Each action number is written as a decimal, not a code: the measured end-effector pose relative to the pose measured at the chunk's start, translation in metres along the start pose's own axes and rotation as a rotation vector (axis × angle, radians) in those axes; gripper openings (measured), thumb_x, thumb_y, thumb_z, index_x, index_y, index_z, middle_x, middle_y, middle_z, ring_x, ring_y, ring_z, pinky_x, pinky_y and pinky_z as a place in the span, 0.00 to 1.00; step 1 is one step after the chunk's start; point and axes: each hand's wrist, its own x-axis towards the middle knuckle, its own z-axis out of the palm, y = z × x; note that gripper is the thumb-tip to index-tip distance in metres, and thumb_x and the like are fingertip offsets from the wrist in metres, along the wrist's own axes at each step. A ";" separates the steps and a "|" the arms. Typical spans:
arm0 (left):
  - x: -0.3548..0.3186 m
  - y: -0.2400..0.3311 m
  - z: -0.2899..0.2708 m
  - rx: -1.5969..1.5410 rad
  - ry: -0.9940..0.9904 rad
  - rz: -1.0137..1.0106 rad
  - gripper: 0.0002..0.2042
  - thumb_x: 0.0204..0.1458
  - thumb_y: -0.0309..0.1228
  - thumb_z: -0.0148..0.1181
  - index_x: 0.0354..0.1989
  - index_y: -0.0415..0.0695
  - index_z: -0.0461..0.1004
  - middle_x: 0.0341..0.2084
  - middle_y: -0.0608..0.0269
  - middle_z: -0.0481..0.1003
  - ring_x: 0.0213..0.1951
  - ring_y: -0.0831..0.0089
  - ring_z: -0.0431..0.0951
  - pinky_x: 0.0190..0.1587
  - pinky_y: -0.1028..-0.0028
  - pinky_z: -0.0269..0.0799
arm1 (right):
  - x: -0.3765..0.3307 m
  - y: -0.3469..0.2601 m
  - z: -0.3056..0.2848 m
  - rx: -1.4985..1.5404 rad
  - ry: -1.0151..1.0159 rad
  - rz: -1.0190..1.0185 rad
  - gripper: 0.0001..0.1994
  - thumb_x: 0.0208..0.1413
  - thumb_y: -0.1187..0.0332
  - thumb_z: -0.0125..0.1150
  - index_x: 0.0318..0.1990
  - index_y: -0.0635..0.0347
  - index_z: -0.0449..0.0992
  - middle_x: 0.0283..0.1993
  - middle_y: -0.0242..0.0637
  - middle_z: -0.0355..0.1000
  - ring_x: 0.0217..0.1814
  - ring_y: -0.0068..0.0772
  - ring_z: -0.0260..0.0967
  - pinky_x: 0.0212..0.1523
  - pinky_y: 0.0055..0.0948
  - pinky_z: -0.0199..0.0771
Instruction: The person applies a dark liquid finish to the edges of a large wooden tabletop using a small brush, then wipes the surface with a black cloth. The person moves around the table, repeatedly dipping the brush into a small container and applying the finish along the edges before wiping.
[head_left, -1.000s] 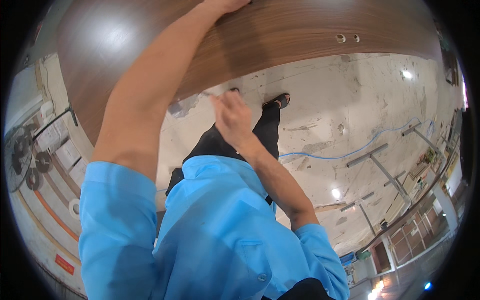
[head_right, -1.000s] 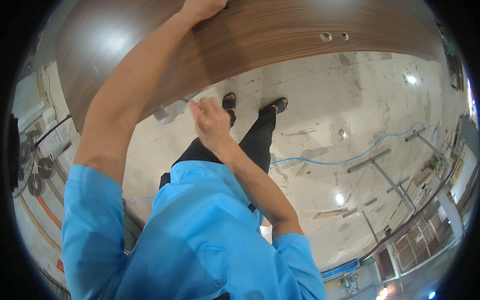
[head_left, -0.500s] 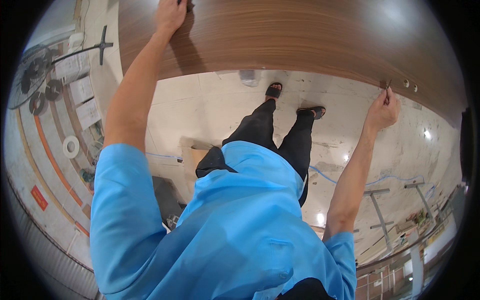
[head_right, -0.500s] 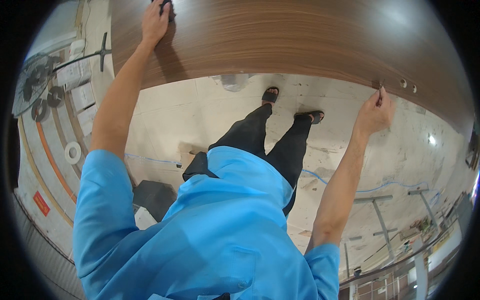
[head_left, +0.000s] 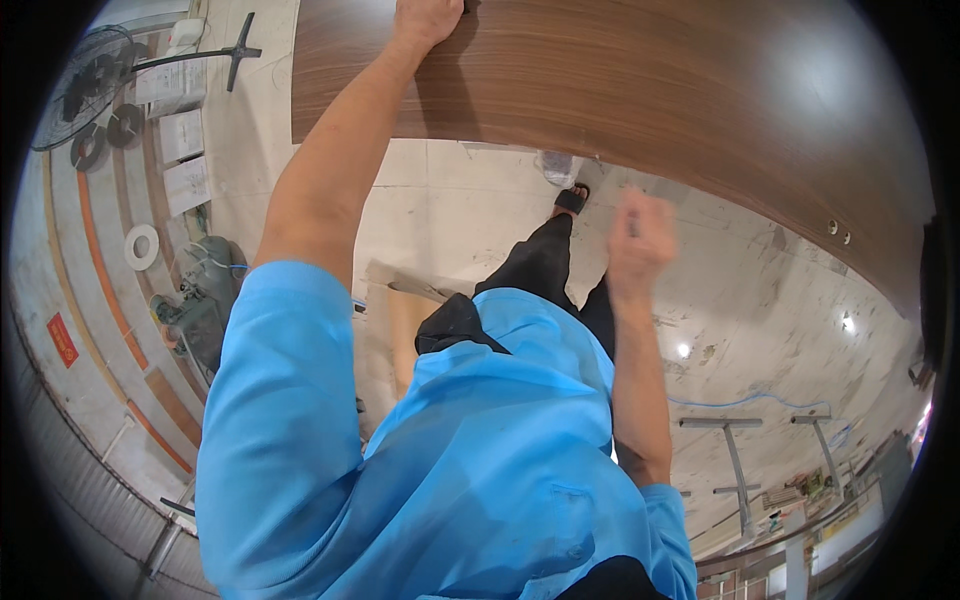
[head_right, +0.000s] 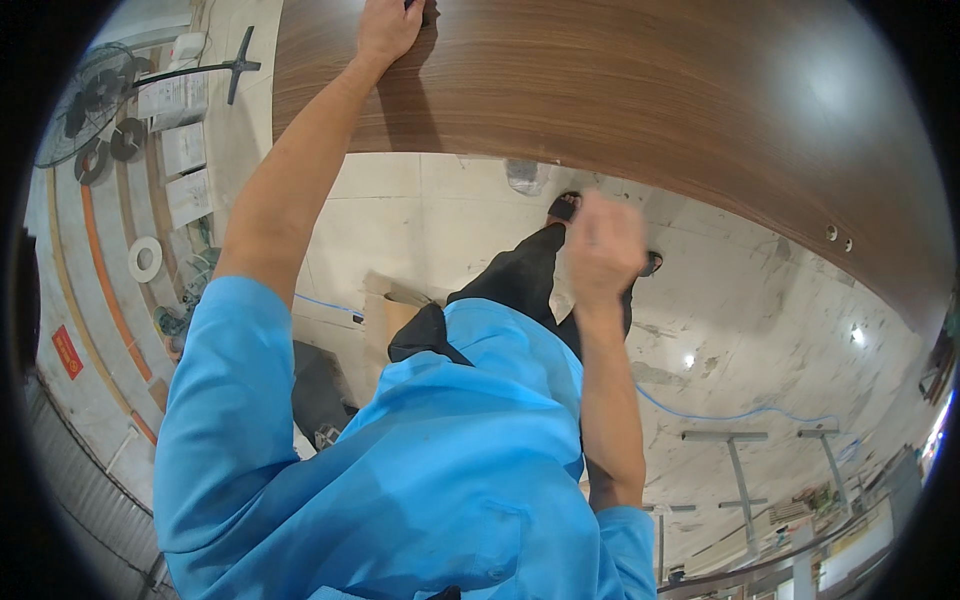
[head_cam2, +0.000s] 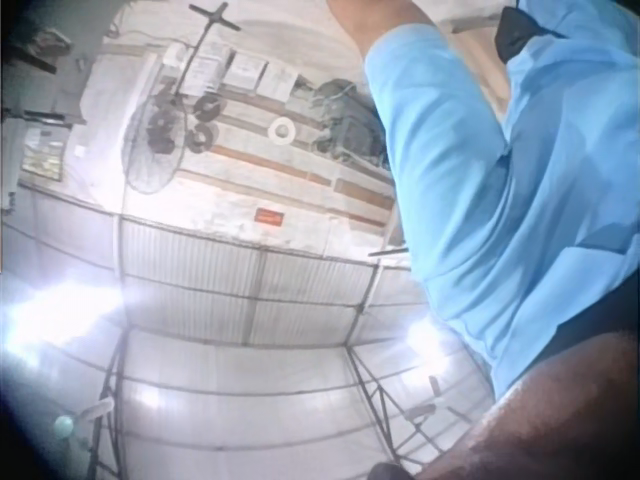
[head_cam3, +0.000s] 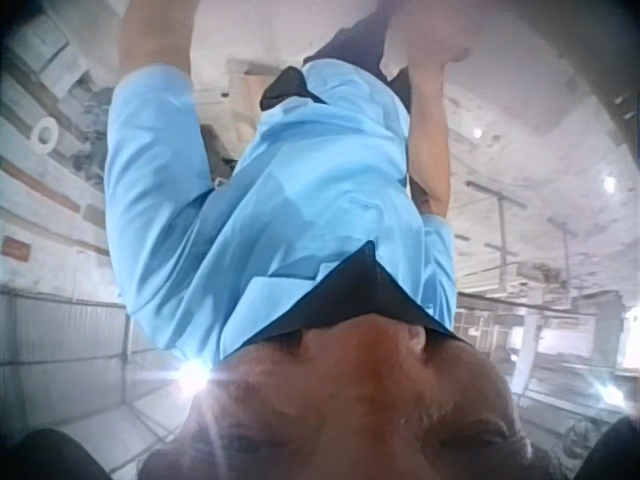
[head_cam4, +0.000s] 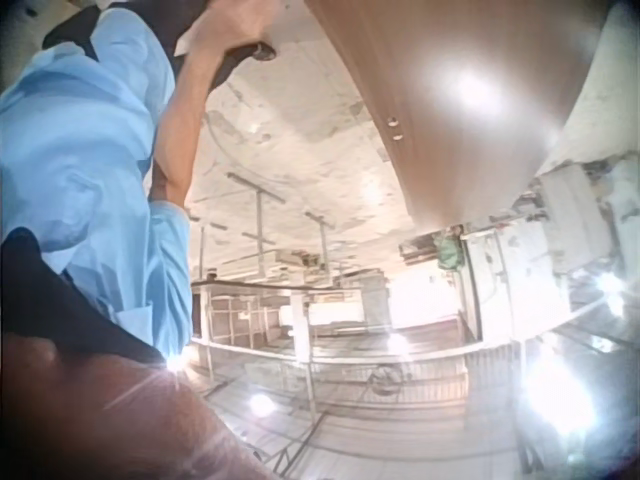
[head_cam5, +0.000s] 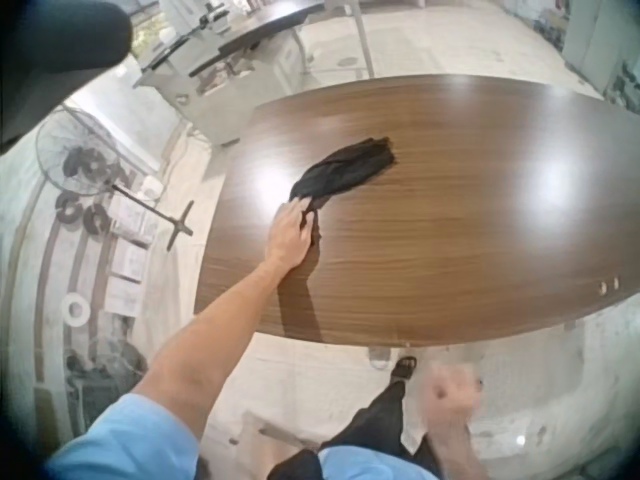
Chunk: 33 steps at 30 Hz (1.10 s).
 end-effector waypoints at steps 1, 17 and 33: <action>0.000 0.000 0.000 0.001 -0.002 -0.011 0.19 0.69 0.35 0.56 0.63 0.40 0.76 0.61 0.38 0.76 0.64 0.40 0.73 0.71 0.53 0.66 | 0.007 0.017 -0.016 -0.095 0.065 0.047 0.06 0.59 0.75 0.71 0.43 0.59 0.87 0.37 0.40 0.79 0.37 0.40 0.78 0.38 0.39 0.78; -0.001 -0.010 0.005 0.019 -0.050 -0.028 0.20 0.71 0.38 0.53 0.65 0.41 0.75 0.63 0.40 0.75 0.67 0.42 0.71 0.72 0.52 0.63 | 0.005 0.006 0.022 -0.202 0.123 0.085 0.07 0.58 0.75 0.70 0.43 0.56 0.85 0.32 0.39 0.74 0.34 0.42 0.73 0.36 0.42 0.74; 0.004 -0.010 0.006 0.048 -0.056 0.050 0.22 0.72 0.44 0.51 0.66 0.44 0.75 0.65 0.45 0.75 0.67 0.46 0.72 0.71 0.54 0.64 | 0.041 0.098 -0.050 -0.498 0.304 0.209 0.09 0.59 0.77 0.71 0.46 0.58 0.88 0.35 0.33 0.76 0.33 0.30 0.74 0.32 0.32 0.73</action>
